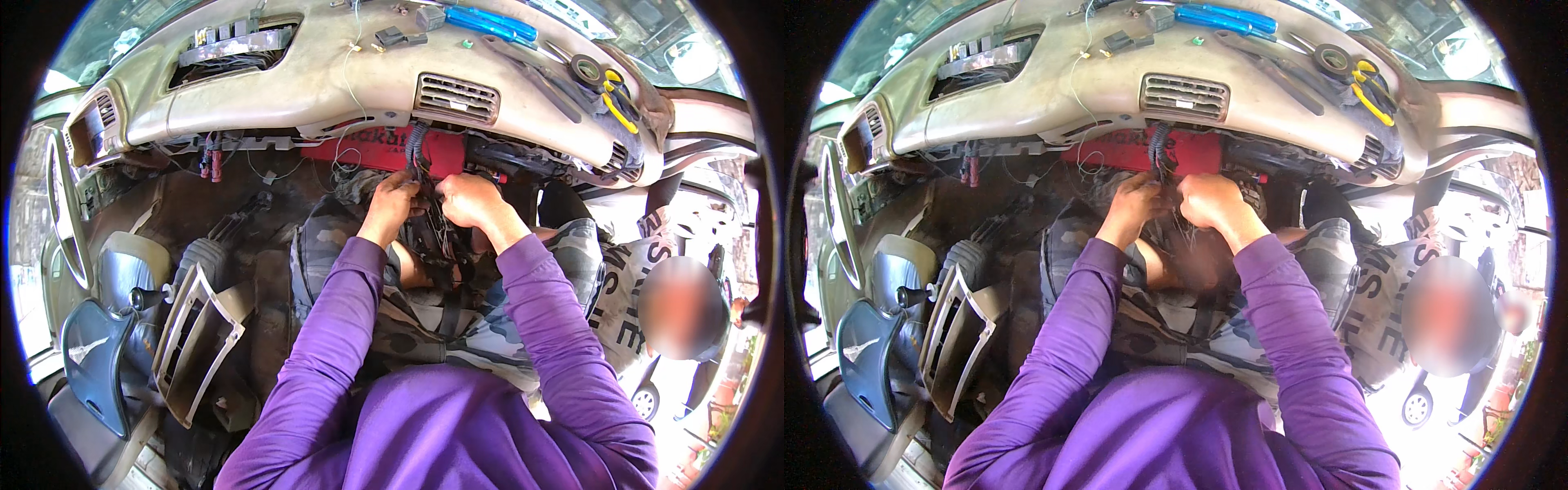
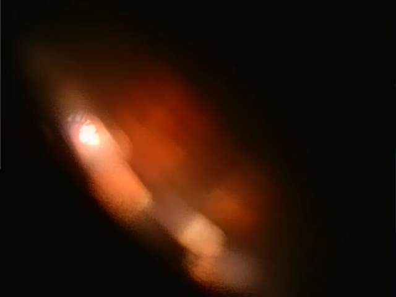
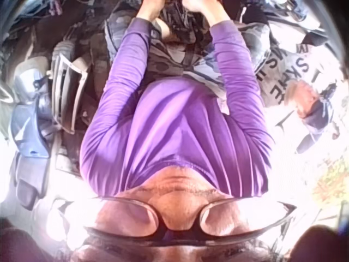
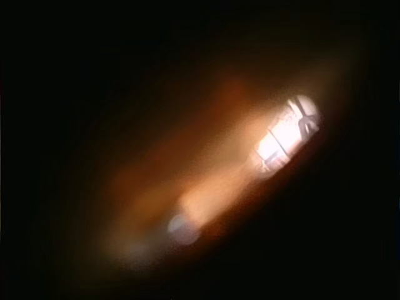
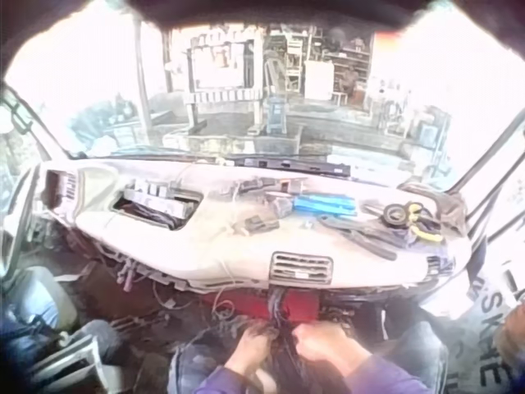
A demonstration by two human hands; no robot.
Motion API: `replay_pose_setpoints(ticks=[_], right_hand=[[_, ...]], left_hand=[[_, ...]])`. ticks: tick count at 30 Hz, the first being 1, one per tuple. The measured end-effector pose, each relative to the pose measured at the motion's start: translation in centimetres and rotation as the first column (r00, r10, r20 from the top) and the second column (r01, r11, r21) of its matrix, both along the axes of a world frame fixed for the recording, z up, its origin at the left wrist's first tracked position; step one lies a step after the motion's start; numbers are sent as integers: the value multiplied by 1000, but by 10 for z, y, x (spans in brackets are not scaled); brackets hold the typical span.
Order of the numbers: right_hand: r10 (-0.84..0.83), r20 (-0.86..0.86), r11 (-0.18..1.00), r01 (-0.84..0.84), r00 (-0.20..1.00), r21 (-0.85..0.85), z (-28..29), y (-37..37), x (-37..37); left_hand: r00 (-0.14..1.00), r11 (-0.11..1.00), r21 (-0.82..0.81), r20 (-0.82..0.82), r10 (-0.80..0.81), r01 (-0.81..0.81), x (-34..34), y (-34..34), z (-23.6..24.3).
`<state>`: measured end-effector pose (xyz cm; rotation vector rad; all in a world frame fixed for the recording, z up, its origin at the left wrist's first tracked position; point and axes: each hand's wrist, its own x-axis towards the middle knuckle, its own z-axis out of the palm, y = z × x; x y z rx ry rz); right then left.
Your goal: The person works inside a car with the dashboard partially disassembled, handling and connecting electrical wires and connectors under the dashboard. The person uses a soldering iron to join wires and then wraps the connections with electrical tape.
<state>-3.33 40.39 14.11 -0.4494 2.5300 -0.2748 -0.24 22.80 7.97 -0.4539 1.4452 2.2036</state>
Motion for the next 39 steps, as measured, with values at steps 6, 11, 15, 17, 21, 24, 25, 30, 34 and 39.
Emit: replay_pose_setpoints(ticks=[6, 11, 15, 17, 21, 24, 25, 30, 34, 39], right_hand=[[80, 107, 983, -61, 991, -173, -7, 11, -11], [61, 166, 962, -14, 984, -272, -35, 29, -16], [-172, -191, 884, 65, 966, -464, -31, 19, -9], [-241, -141, 881, 155, 960, -447, -21, 9, -10], [-378, 167, 730, 404, 911, -551, -29, -12, -5], [-455, 389, 543, 596, 801, -592, -54, -7, -6], [-440, 548, 353, 699, 711, -622, -53, 4, -12], [-193, 950, -343, 890, 247, -301, 3, 34, -33], [-568, 480, 439, 739, 669, -511, 0, 21, -16], [-438, 228, 618, 476, 869, -626, -51, -4, -6]], left_hand=[[994, 985, 171, 104, -30, 12, -5, -12, 3], [999, 990, -132, -9, -46, 44, -4, -4, 5], [999, 984, -179, -36, 7, -14, 0, 5, 17], [1000, 1000, -20, -5, -13, 13, 0, 2, 10], [906, 915, -202, -173, -385, 350, 8, 2, 4], [810, 806, -396, -211, -547, 440, 7, 1, -1], [852, 841, -302, -141, -504, 448, 5, 0, 10], [919, 916, -151, -77, -386, 372, 5, -5, 13], [788, 858, -242, -341, -512, 452, 8, -1, 8], [751, 709, -618, -275, -600, 340, 7, 5, -14]])
